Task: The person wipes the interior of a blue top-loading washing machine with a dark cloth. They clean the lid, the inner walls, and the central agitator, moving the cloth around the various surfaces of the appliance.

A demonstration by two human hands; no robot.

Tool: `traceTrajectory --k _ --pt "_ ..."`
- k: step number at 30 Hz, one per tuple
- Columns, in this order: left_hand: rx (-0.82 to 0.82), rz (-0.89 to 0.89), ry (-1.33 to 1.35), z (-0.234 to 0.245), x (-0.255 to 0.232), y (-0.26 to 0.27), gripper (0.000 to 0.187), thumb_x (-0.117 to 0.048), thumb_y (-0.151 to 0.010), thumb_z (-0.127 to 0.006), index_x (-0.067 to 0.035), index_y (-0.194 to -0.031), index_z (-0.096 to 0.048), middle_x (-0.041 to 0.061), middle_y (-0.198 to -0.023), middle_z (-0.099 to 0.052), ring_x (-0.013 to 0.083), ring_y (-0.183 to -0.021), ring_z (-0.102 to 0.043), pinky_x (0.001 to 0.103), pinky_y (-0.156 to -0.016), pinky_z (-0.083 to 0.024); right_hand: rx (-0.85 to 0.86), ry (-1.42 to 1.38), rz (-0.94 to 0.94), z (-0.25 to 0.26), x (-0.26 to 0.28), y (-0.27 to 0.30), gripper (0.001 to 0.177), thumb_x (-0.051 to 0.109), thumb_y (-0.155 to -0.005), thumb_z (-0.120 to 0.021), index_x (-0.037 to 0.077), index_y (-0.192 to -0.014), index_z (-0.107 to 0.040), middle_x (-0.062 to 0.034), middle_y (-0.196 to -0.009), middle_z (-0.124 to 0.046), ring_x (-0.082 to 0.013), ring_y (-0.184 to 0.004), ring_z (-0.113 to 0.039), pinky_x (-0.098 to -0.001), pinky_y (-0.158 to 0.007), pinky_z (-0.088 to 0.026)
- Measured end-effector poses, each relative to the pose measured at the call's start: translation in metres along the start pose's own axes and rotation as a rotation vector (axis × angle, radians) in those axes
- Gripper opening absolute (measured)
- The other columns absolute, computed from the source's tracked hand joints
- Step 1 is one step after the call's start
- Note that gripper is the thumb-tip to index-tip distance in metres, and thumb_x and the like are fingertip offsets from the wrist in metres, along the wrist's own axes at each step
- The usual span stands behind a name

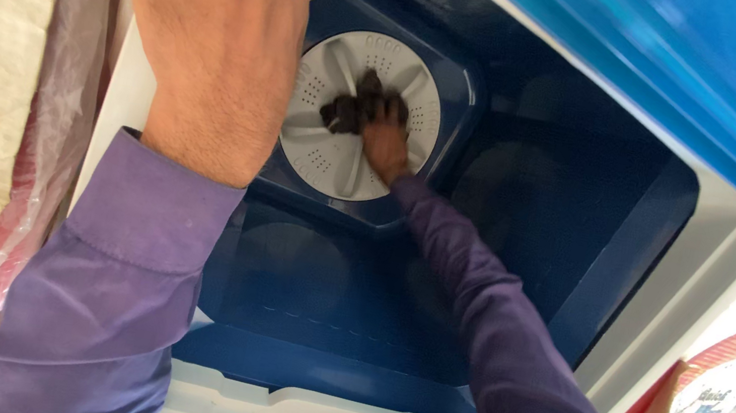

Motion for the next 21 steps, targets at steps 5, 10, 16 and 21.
traceTrajectory --k 5,10,16,21 --pt "-0.025 -0.031 -0.024 0.002 0.004 -0.003 0.018 0.013 -0.101 -0.051 0.008 -0.118 -0.053 0.013 -0.112 -0.042 0.0345 -0.116 -0.041 0.064 -0.118 -0.021 0.259 -0.208 -0.087 -0.004 0.038 0.055 0.052 0.007 -0.092 -0.058 0.003 -0.143 -0.049 -0.0385 -0.146 -0.039 -0.0591 -0.133 -0.041 -0.06 -0.093 -0.052" --pt "-0.041 -0.029 -0.008 0.011 0.004 -0.011 0.017 0.015 -0.098 -0.052 0.006 -0.112 -0.055 0.013 -0.108 -0.042 0.0342 -0.114 -0.043 0.067 -0.119 -0.019 0.299 -0.301 -0.112 -0.004 0.049 0.094 0.073 0.007 -0.085 -0.065 -0.004 -0.151 -0.037 -0.0421 -0.142 -0.038 -0.0573 -0.128 -0.046 -0.0575 -0.106 -0.046" --pt "-0.034 -0.023 0.03 0.019 0.005 -0.019 0.016 0.015 -0.094 -0.055 0.003 -0.104 -0.057 0.014 -0.103 -0.043 0.0338 -0.109 -0.045 0.067 -0.118 -0.024 0.759 -0.527 -0.083 -0.007 0.036 0.091 0.077 0.014 -0.09 -0.064 -0.001 -0.156 -0.028 -0.038 -0.148 -0.04 -0.0499 -0.117 -0.062 -0.0498 -0.101 -0.054" --pt "-0.003 -0.023 -0.051 0.025 0.004 -0.018 0.01 0.012 -0.096 -0.057 0.006 -0.105 -0.056 0.016 -0.101 -0.044 0.0367 -0.108 -0.045 0.065 -0.115 -0.023 0.494 -0.251 -0.091 0.003 -0.02 -0.007 0.049 0.021 -0.092 -0.07 0.005 -0.137 -0.059 -0.0242 -0.128 -0.067 -0.0393 -0.115 -0.065 -0.0511 -0.098 -0.055"
Point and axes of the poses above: each hand's wrist, its own y-axis away from the middle knuckle, its own z-axis out of the back of the hand, x = y × z, the point moved 5 cm from there along -y, towards the middle knuckle
